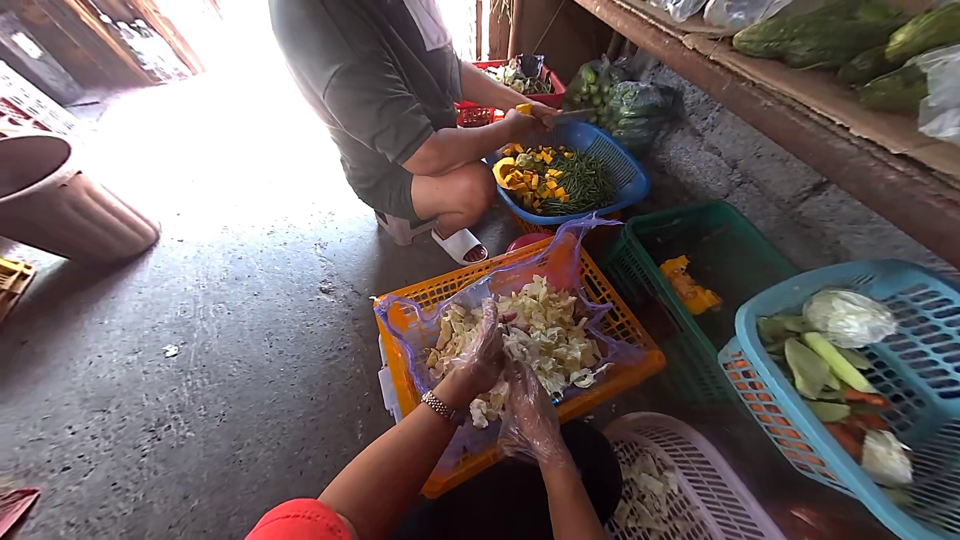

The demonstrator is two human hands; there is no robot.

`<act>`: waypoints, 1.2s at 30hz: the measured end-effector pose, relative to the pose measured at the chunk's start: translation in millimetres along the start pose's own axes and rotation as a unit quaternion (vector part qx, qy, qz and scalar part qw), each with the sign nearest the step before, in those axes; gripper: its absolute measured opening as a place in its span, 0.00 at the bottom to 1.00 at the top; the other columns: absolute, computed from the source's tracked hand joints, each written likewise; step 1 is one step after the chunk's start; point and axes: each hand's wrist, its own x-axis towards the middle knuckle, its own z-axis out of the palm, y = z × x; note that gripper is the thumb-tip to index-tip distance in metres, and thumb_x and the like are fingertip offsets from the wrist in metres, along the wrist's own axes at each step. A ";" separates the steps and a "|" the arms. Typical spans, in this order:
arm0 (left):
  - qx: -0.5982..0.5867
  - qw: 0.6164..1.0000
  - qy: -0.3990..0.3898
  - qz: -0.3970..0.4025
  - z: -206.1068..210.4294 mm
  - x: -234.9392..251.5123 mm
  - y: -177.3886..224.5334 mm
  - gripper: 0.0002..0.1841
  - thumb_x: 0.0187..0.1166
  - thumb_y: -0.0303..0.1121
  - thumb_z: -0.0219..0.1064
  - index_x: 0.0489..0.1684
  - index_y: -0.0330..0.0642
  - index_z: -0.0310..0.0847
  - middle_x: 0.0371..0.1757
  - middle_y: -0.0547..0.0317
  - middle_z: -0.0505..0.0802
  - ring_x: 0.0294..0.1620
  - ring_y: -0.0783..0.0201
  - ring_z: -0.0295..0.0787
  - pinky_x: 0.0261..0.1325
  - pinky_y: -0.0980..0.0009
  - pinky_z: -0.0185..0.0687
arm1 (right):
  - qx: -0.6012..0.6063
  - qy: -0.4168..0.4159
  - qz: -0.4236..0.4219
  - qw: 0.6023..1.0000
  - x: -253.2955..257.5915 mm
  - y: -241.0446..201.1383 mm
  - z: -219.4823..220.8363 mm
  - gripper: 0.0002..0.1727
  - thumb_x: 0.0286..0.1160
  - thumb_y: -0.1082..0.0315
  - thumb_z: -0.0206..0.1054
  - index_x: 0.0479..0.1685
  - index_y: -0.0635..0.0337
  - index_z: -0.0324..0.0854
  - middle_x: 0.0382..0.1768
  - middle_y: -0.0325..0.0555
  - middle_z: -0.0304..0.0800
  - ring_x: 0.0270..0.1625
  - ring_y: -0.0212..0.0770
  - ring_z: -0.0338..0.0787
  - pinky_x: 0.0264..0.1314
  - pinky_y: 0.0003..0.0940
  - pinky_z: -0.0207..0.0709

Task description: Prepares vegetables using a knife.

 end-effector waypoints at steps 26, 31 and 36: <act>0.546 0.812 0.014 0.203 -55.0 29.5 18.2 0.25 0.82 0.31 0.62 0.80 0.37 0.73 0.77 0.38 0.80 0.78 0.43 0.76 0.82 0.47 0.67 | 0.327 0.297 -0.022 0.897 -1.9 14.1 -10.1 0.22 0.93 0.60 0.45 0.71 0.69 0.69 0.36 0.35 0.75 0.30 0.20 0.75 0.38 0.16 0.74; 0.711 0.702 -0.012 0.037 -57.8 35.6 -8.7 0.39 0.76 0.40 0.71 0.91 0.56 0.60 0.85 0.31 0.68 0.82 0.30 0.67 0.76 0.32 0.66 | 0.302 0.278 0.001 0.912 -0.4 12.4 -7.2 0.23 0.93 0.58 0.46 0.70 0.68 0.71 0.31 0.36 0.74 0.26 0.22 0.73 0.32 0.18 0.72; 0.694 0.718 0.027 0.044 -79.4 40.4 3.2 0.22 0.79 0.31 0.64 0.73 0.42 0.79 0.74 0.36 0.82 0.76 0.37 0.77 0.75 0.38 0.70 | 0.315 0.277 -0.012 0.908 -1.7 15.7 -10.4 0.22 0.93 0.59 0.45 0.68 0.70 0.71 0.29 0.34 0.72 0.26 0.21 0.74 0.33 0.17 0.73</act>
